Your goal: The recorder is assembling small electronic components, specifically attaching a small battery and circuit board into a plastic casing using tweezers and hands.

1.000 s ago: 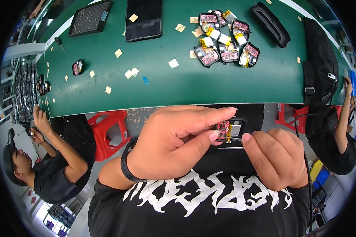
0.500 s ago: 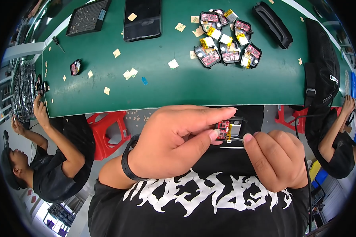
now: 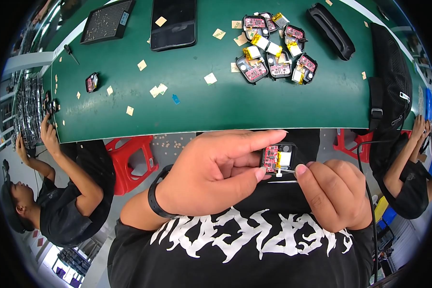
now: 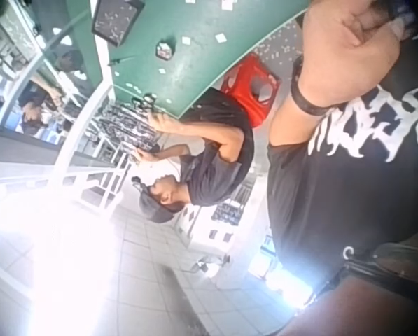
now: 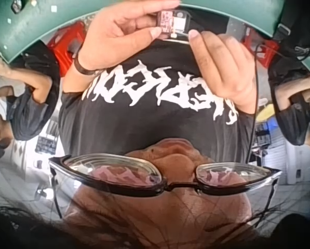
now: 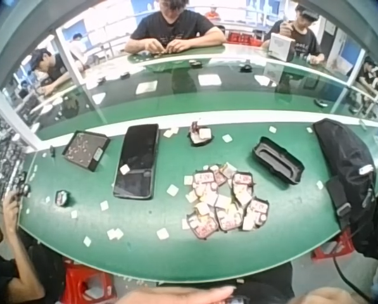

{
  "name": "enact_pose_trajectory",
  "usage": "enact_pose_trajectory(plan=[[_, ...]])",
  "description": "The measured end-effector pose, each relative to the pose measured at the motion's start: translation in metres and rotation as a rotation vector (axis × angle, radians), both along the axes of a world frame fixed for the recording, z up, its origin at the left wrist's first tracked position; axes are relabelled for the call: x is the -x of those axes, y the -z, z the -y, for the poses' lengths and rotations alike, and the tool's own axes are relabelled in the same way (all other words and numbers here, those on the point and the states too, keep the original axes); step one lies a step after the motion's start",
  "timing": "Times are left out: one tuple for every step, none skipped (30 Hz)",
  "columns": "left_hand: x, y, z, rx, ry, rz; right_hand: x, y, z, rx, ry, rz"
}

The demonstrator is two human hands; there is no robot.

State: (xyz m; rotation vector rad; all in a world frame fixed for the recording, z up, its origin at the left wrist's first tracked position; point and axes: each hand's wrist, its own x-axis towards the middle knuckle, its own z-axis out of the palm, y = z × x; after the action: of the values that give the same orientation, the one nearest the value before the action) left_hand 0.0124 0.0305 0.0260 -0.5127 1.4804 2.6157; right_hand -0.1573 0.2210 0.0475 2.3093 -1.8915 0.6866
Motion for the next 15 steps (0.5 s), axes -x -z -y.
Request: enact_pose_trajectory(plan=[[0.001, -0.001, -0.0013, -0.075, -0.027, -0.03, -0.0004, 0.0001, -0.0004, 0.002, 0.007, 0.014], [0.0014, -0.0005, -0.0021, -0.076, -0.026, -0.03, -0.0008, 0.0005, -0.0008, 0.002, 0.008, 0.014], [0.0015, 0.0004, -0.0028, -0.092, -0.031, -0.029, -0.0011, 0.001, -0.0013, 0.005, 0.011, 0.019], [0.0015, 0.0009, -0.0032, -0.109, -0.036, -0.028, -0.0016, 0.0015, -0.0018, 0.009, 0.014, 0.024], [0.0018, 0.0009, -0.003, -0.11, -0.034, -0.028, -0.0021, 0.0027, -0.0024, 0.009, 0.016, 0.024], [0.0021, 0.0007, -0.0024, -0.134, -0.027, -0.003, -0.003, 0.0041, -0.0032, 0.018, 0.026, 0.032], [0.0022, 0.0007, -0.0019, -0.159, -0.019, 0.022, -0.0036, 0.0051, -0.0037, 0.027, 0.035, 0.04], [0.0018, 0.0013, -0.0018, -0.159, -0.017, 0.022, -0.0042, 0.0053, -0.0041, 0.028, 0.037, 0.04], [0.0012, 0.0027, -0.002, -0.179, -0.015, 0.03, -0.0048, 0.0054, -0.0044, 0.023, 0.04, 0.042], [0.0005, 0.0041, -0.0022, -0.199, -0.013, 0.037, -0.0055, 0.0056, -0.0046, 0.019, 0.043, 0.043], [0.0, 0.0054, -0.0024, -0.199, -0.011, 0.038, -0.0059, 0.0061, -0.0048, 0.018, 0.045, 0.044], [-0.0006, 0.0066, -0.0027, -0.218, -0.014, 0.025, -0.0064, 0.0068, -0.0049, 0.024, 0.059, 0.053], [-0.0009, 0.0072, -0.003, -0.237, -0.017, 0.013, -0.0069, 0.0074, -0.0049, 0.029, 0.073, 0.061], [-0.0007, 0.0074, -0.0033, -0.237, -0.016, 0.014, -0.0075, 0.0083, -0.0048, 0.029, 0.074, 0.062], [-0.0003, 0.0076, -0.0038, -0.247, -0.02, 0.016, -0.0082, 0.0092, -0.0046, 0.035, 0.078, 0.08]])
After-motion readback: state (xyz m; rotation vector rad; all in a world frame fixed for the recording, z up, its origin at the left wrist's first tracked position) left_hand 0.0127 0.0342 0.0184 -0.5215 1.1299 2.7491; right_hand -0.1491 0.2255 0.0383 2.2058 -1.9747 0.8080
